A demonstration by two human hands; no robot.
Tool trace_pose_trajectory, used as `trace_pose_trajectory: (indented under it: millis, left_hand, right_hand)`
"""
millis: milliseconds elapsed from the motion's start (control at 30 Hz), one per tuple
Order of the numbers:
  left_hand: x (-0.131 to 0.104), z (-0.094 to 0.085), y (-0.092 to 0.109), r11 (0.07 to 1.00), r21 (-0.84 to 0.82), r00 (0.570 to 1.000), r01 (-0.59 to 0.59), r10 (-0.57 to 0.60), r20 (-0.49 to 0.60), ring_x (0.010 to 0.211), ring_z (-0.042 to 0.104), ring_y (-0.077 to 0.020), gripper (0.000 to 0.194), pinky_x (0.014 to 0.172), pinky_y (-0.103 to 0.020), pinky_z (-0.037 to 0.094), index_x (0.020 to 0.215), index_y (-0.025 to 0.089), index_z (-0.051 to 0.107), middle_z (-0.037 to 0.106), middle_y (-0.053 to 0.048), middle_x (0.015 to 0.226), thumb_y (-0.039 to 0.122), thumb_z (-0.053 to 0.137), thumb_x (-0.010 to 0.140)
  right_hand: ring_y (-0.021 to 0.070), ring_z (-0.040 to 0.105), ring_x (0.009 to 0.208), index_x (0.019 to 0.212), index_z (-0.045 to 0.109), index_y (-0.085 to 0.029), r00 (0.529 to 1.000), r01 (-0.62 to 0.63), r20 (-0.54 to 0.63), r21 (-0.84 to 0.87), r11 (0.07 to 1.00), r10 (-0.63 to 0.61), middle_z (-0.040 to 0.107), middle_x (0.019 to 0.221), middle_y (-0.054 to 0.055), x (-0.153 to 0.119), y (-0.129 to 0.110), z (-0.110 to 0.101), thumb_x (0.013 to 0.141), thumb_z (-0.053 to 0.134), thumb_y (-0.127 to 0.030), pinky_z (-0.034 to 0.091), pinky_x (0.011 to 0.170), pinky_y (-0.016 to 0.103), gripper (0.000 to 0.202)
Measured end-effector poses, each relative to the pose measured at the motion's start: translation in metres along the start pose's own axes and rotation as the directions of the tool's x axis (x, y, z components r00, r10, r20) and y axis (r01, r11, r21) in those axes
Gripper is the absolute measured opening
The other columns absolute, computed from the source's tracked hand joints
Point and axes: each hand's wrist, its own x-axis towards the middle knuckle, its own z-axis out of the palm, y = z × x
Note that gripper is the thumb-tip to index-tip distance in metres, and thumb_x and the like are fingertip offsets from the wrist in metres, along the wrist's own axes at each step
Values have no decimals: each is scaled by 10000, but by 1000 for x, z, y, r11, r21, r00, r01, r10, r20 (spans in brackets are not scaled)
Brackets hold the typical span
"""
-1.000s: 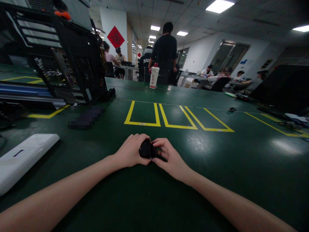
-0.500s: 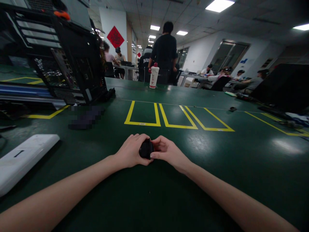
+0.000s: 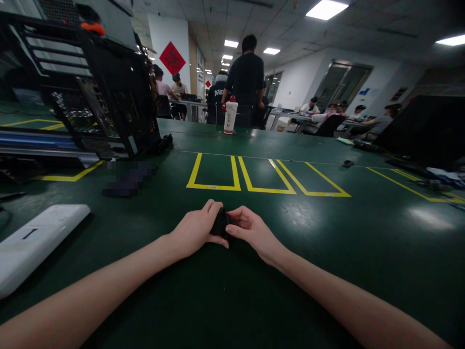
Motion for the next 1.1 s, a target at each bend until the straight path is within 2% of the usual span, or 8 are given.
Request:
trace_pose_trajectory:
  millis: [167,333,500,633,767,833,967,1100]
  left_hand:
    - [-2,-6,7,977,-213,999,-25,33,35,976,561,-255,613,784,-384,481,1202,220,337,475,-84,1162,418,657,717]
    - [-1,-11,13,952,-290,995,-100,102,-7,1121,465,-287,697,923,-459,386,1264,237,294,452,-105,1235,364,678,697]
    - [-2,-10,12,959,-258,993,-114,114,-13,999,521,-243,546,854,-409,433,1220,235,326,496,-79,1123,318,618,766]
    - [-4,-9,8,981,-164,995,-99,98,-15,1035,468,-269,569,863,-430,417,1209,218,317,466,-93,1135,382,627,761]
    - [-7,-11,8,982,-121,990,-143,140,-26,1158,376,-298,587,957,-483,313,1223,231,268,415,-105,1212,374,621,776]
    - [-7,-12,9,975,-145,985,-171,172,-5,1151,400,-285,595,983,-491,274,1236,250,227,412,-94,1227,343,611,791]
    - [-8,-14,11,970,-187,987,-152,161,30,1036,482,-259,563,891,-434,376,1229,255,233,430,-86,1183,295,596,801]
    - [-8,-11,8,971,-149,982,-188,189,-5,1023,475,-260,564,845,-405,401,1225,228,233,427,-104,1175,277,599,798]
  right_hand:
    - [187,578,960,943,516,-199,999,37,-24,-33,999,-38,566,1027,30,-2,2,0,722,666,-241,475,843,384,271]
    - [192,588,944,926,500,-204,995,76,-57,-59,995,-80,571,1006,26,-1,7,1,716,670,-239,486,826,388,273]
    - [186,580,931,945,515,-214,995,87,-41,-60,994,-89,567,1011,25,0,7,1,748,641,-282,494,798,363,244]
    - [168,564,937,938,537,-220,996,87,-9,-36,996,-87,564,985,18,2,7,0,816,558,-296,478,816,344,145]
    - [171,570,929,1013,511,-220,1000,27,14,-23,999,-27,563,969,24,5,7,-4,796,588,-275,480,821,360,236]
    - [175,570,948,1010,515,-212,999,37,38,-45,998,-35,566,963,24,4,6,-4,804,577,-262,471,851,378,220]
    - [171,569,984,989,525,-224,991,127,58,-145,981,-120,560,1005,12,-2,2,-3,775,602,-175,467,887,379,232]
    - [174,558,1015,1001,531,-230,984,174,68,-178,969,-165,531,1041,15,-5,0,-3,749,625,-146,485,874,360,282]
